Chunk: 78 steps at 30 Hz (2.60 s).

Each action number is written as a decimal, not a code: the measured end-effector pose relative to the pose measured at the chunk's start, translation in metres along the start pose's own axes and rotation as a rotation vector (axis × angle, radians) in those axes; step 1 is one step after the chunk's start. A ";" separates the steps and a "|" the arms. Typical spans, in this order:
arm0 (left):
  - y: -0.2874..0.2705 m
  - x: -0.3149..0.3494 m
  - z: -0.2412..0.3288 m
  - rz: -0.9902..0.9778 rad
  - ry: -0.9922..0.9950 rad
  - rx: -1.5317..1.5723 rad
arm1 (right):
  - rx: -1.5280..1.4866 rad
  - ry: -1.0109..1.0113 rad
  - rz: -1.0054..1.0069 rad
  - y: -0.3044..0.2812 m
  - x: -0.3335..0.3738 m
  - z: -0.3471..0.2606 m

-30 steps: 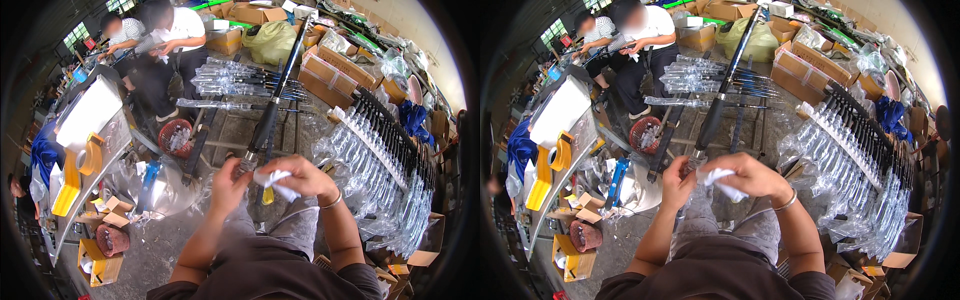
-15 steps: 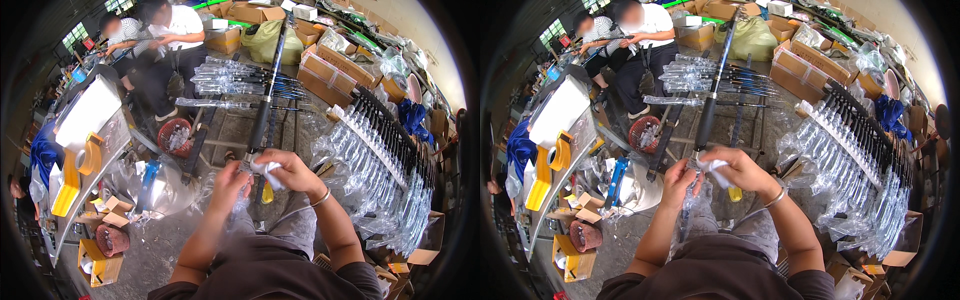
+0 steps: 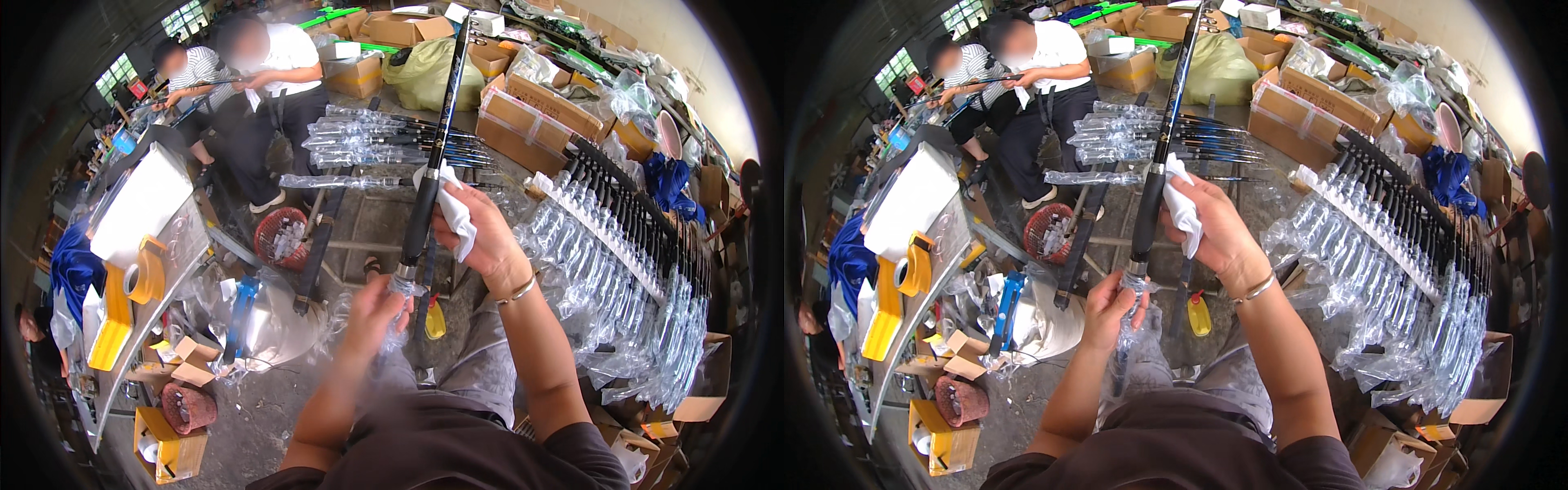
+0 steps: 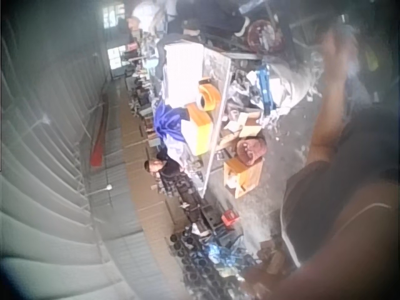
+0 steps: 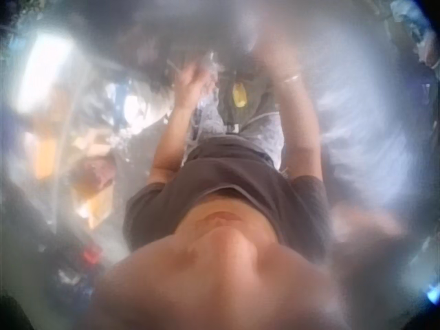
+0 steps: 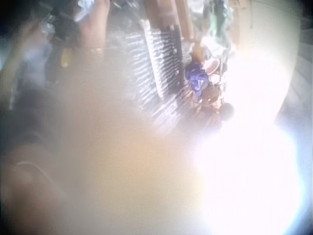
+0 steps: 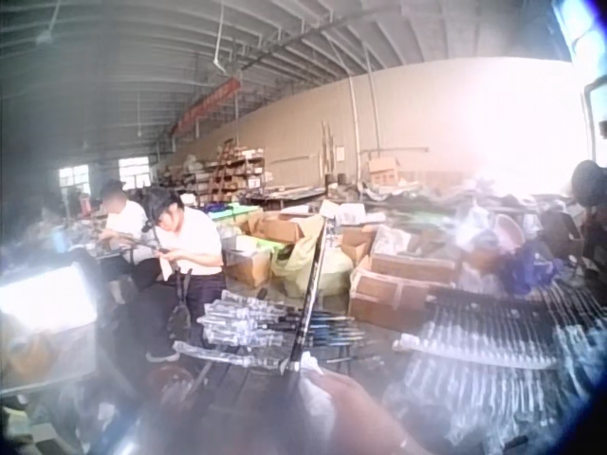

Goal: The person picks up a long, thin rod from a rack and wipes it with a white cloth. They rotate the rod to clean different sections, then place it back on the rack. This process is repeated for several rods.

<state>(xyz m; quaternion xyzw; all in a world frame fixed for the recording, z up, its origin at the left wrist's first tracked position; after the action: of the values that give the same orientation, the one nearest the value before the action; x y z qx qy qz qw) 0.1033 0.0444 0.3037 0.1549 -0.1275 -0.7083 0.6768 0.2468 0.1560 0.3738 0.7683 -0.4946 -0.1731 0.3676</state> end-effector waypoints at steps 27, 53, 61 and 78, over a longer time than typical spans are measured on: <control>-0.013 -0.010 0.016 0.371 0.263 -0.661 | 1.356 -0.835 -0.140 0.027 0.073 0.018; 0.012 -0.010 0.010 0.125 0.107 -0.316 | -0.117 0.166 -0.044 -0.026 0.043 0.031; 0.016 -0.004 0.004 -0.057 -0.121 0.064 | 0.206 0.062 -0.145 -0.008 0.042 0.035; 0.006 -0.004 0.010 0.317 0.474 -0.785 | 0.944 -0.323 -0.214 0.008 0.073 0.011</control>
<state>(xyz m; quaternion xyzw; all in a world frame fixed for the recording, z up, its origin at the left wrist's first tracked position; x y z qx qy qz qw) 0.1048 0.0477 0.3158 0.0237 0.2852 -0.5361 0.7942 0.2675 0.0852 0.3798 0.8604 -0.4879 -0.0839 -0.1207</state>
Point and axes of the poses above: each hand's wrist, its own x-axis away from the middle knuckle, its own y-axis out of the palm, z = x × y, the point moved 5 cm from there along -x, towards the middle knuckle, and after that the axes turned 6 degrees about z, right-handed, at the moved point
